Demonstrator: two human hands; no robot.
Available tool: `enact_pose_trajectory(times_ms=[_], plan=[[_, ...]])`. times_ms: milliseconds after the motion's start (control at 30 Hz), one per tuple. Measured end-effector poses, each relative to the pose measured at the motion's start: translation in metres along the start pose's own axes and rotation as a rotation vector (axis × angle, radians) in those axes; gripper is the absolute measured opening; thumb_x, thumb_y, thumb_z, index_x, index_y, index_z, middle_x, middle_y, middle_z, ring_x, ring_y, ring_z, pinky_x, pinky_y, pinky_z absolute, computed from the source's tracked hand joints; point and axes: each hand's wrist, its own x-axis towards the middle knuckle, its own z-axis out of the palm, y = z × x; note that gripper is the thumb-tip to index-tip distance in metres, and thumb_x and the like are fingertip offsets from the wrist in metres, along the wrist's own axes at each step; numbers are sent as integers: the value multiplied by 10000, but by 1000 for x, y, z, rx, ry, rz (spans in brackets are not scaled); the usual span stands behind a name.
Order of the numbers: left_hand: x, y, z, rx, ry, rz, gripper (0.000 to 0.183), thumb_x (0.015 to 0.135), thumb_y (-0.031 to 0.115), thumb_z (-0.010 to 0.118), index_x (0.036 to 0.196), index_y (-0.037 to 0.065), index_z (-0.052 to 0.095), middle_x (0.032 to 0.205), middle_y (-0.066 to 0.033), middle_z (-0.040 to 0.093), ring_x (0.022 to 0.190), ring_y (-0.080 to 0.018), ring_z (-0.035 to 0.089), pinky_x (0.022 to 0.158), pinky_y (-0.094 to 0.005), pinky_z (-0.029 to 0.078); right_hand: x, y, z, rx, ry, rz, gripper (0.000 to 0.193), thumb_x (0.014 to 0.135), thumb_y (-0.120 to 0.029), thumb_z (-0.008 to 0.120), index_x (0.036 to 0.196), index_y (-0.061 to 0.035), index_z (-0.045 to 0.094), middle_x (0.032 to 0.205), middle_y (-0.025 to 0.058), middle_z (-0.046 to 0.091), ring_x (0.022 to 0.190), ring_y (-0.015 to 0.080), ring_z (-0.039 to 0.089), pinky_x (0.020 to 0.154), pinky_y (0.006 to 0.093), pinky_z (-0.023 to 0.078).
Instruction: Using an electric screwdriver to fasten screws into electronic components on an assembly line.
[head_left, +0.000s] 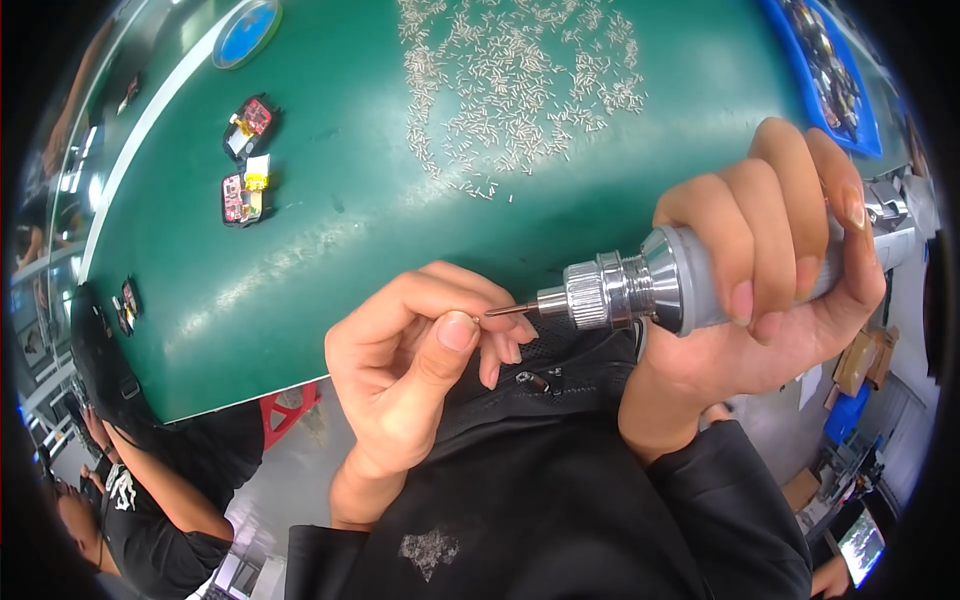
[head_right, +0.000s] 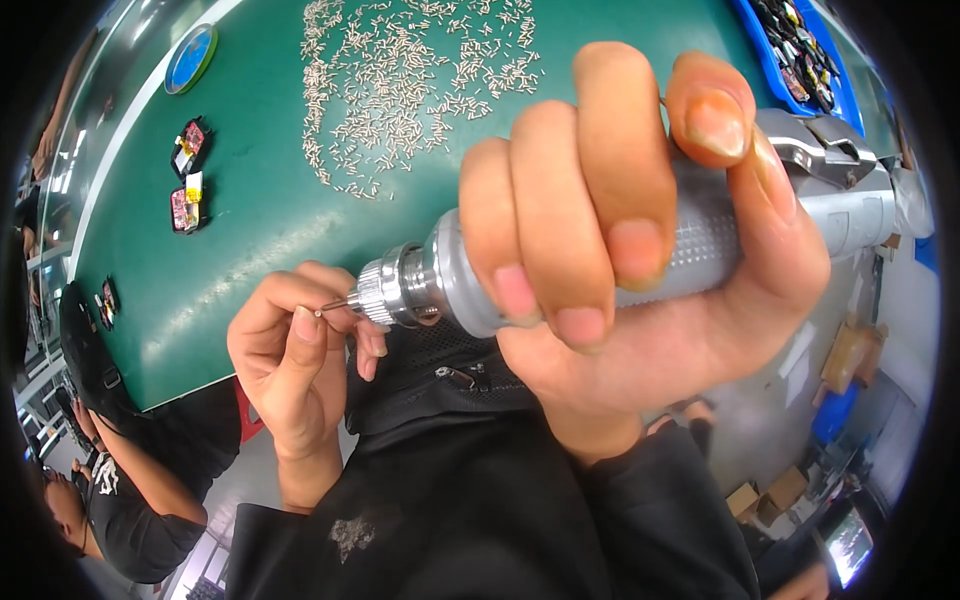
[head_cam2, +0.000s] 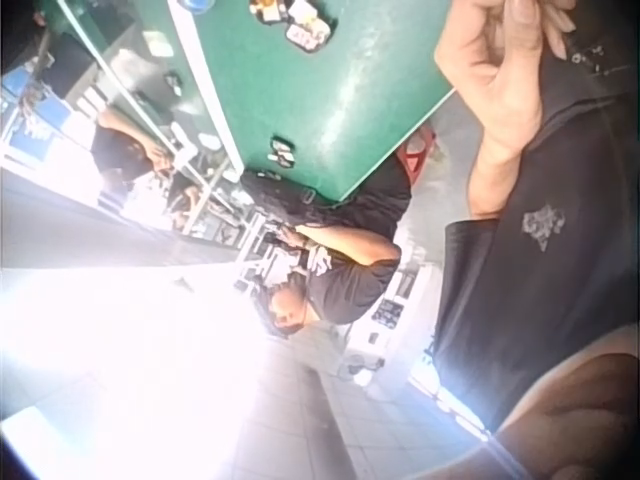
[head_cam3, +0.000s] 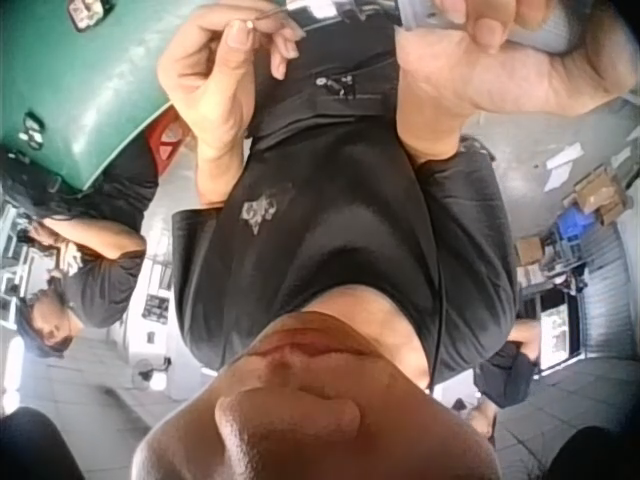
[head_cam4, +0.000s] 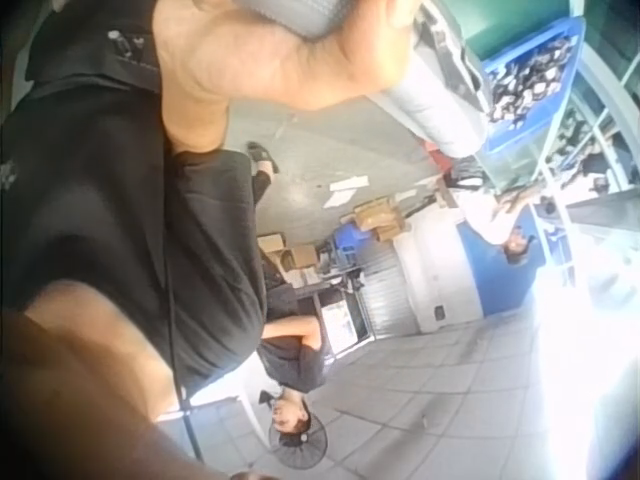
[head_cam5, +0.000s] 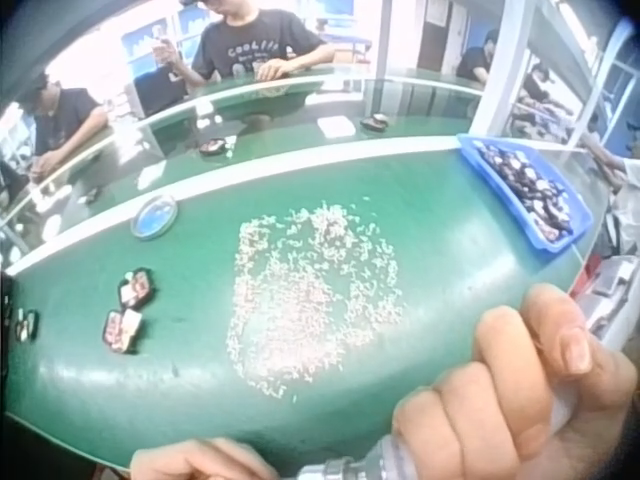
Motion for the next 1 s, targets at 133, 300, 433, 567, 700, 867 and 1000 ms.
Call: enact_pose_trajectory(times_ms=[133, 300, 433, 567, 700, 867, 1000], plan=[[1, 0, -1, 16, -15, 9, 300, 963, 202, 583, 843, -71, 544, 780, -161, 541, 597, -201, 579, 463, -267, 453, 0, 7, -6, 120, -38, -31, 176, 819, -159, 594, 918, -50, 497, 664, 7, 435, 447, 116, 425, 494, 275, 415], [1, 1, -3, -6, -12, 5, 297, 962, 200, 584, 838, -67, 541, 775, -157, 540, 594, -191, 567, 463, -259, 442, 0, 10, -6, 102, -62, -35, 163, 830, -152, 582, 918, -45, 494, 668, 18, 437, 449, 124, 427, 498, 279, 416], [1, -1, -8, -34, -81, 32, 186, 968, 84, 553, 898, -82, 602, 858, -196, 637, 659, -149, 579, 550, -247, 461, -2, 10, -5, 71, -95, -59, 150, 844, -147, 571, 920, -46, 491, 678, 28, 437, 458, 134, 432, 515, 288, 426], [-2, -1, -2, 274, 12, 165, 130, 931, 7, 566, 851, -88, 606, 816, -175, 648, 629, -146, 574, 541, -246, 451, -3, 2, -10, -10, -148, -32, 147, 853, -144, 563, 930, -46, 486, 689, 34, 440, 470, 138, 440, 527, 295, 431], [-1, -3, 5, 475, 34, 237, 88, 892, -47, 580, 817, -87, 600, 778, -164, 651, 614, -160, 577, 553, -248, 455, -4, -6, -16, -86, -199, 21, 143, 871, -150, 548, 941, -44, 482, 696, 40, 441, 480, 134, 444, 531, 296, 429], [4, -3, 1, 468, 0, 229, 55, 864, -53, 611, 818, -83, 605, 759, -161, 649, 638, -186, 596, 580, -264, 476, 8, -11, -25, -157, -277, 115, 139, 900, -171, 522, 940, -48, 473, 700, 37, 442, 479, 122, 438, 530, 290, 423], [6, 5, -3, 576, -44, 266, 137, 865, -3, 625, 966, -95, 636, 872, -178, 658, 670, -197, 598, 611, -270, 489, 3, -3, -11, -88, -124, 64, 118, 920, -157, 497, 930, -47, 455, 676, 27, 417, 465, 112, 417, 522, 287, 414]])
